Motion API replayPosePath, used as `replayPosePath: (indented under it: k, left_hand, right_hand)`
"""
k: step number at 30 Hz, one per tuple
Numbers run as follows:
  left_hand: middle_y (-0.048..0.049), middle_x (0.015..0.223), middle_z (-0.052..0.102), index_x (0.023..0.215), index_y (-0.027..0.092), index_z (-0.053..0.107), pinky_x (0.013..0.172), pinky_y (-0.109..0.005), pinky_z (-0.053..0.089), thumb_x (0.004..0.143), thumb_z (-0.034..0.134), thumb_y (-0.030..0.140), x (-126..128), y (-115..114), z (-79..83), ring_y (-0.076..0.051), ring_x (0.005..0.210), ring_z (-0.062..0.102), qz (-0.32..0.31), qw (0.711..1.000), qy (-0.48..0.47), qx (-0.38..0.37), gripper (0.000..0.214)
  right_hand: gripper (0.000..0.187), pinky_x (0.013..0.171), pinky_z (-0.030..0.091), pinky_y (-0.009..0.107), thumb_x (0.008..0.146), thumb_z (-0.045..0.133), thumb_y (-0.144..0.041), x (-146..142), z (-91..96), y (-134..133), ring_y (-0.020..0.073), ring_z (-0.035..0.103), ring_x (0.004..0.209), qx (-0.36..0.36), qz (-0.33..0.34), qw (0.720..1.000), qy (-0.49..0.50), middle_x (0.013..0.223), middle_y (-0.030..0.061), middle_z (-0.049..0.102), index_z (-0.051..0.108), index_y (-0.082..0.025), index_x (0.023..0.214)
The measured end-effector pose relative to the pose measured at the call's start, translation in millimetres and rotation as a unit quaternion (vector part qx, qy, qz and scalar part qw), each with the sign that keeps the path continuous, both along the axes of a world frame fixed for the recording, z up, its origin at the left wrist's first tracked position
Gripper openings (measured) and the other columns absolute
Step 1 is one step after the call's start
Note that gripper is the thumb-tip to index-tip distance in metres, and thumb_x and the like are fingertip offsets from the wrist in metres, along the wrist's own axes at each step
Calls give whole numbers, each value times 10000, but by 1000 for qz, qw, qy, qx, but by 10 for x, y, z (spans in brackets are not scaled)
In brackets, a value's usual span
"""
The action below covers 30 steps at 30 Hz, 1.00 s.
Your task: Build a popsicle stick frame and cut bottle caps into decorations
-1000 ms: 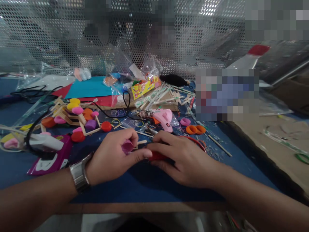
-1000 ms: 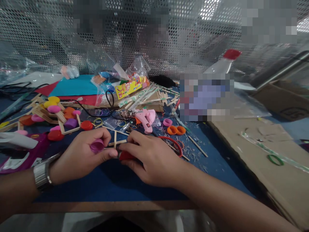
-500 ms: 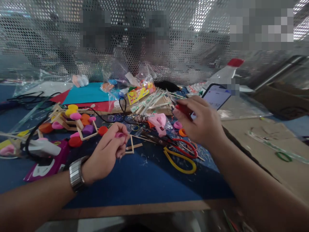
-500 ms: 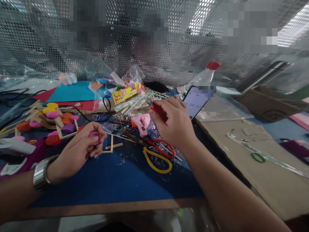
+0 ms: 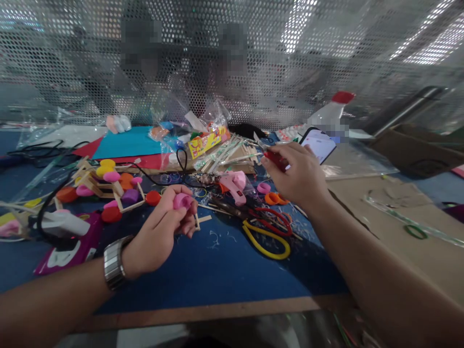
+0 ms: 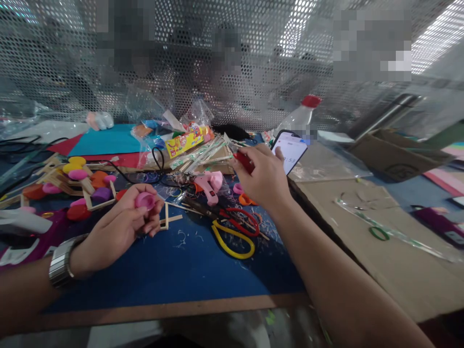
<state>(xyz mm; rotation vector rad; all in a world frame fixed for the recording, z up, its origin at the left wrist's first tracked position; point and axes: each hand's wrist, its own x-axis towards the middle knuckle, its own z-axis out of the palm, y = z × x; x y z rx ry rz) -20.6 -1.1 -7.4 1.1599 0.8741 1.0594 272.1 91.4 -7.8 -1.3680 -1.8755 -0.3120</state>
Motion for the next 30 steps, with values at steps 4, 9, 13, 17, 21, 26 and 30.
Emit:
replayPosePath:
  k: [4,9,13,17,21,26,30]
  left_hand:
    - [16,794,581,1173,208,467,548,-246,439,1032,400,220,22,-19,61,-93,563,493,-4,1000,16,-6,157]
    - [54,683,510,1014,206,515,495,-219,388,1024,393,202,-8,-25,112,-72,484,430,-28,998,48,5,122]
    - [67,726,467,962,212,478,511,-219,392,910,473,128,-20,-15,78,-53,482,394,-32,999,16,-25,99]
    - [58,798,499,1116,229,434,567,-242,438,964,483,166,9,-31,65,-68,527,437,-31,999,15,-15,172]
    - [45,797,503,1164,205,454,554,-243,434,1058,430,309,16,-55,69,-90,554,476,-44,994,90,33,150]
    - [33,759,512,1109,198,533,593,-255,463,1027,536,464,-38,-72,27,-127,622,496,-51,975,187,109,279]
    - [-17,850,606,1221,210,575,611,-276,485,1018,557,476,-66,-83,31,-154,664,556,-5,962,230,149,335]
  right_hand:
    - [199,991,472,539,963,599,-347,-140,29,-140,321,684,1009,13,60,998,3,994,123,740,707,-203,1050]
    - [146,1053,407,617,964,623,-315,-194,37,-208,326,689,996,-11,73,997,-12,983,112,748,699,-217,1041]
    - [154,964,474,585,957,625,-328,-154,29,-164,333,682,953,-4,55,998,-7,948,119,738,706,-212,1018]
    - [168,807,546,443,984,569,-267,-250,76,-284,286,675,921,-12,178,984,5,970,130,710,681,-182,1075]
    - [208,795,557,369,994,514,-181,-421,166,-575,246,681,944,-30,321,946,-3,1021,140,703,651,-150,1147]
    - [231,705,556,288,1055,463,-227,-563,227,-889,174,688,773,-163,429,887,57,874,68,693,658,-166,1161]
    - [338,513,510,216,1095,406,-317,-638,168,-992,99,634,525,-396,419,789,210,779,-7,620,588,-193,1351]
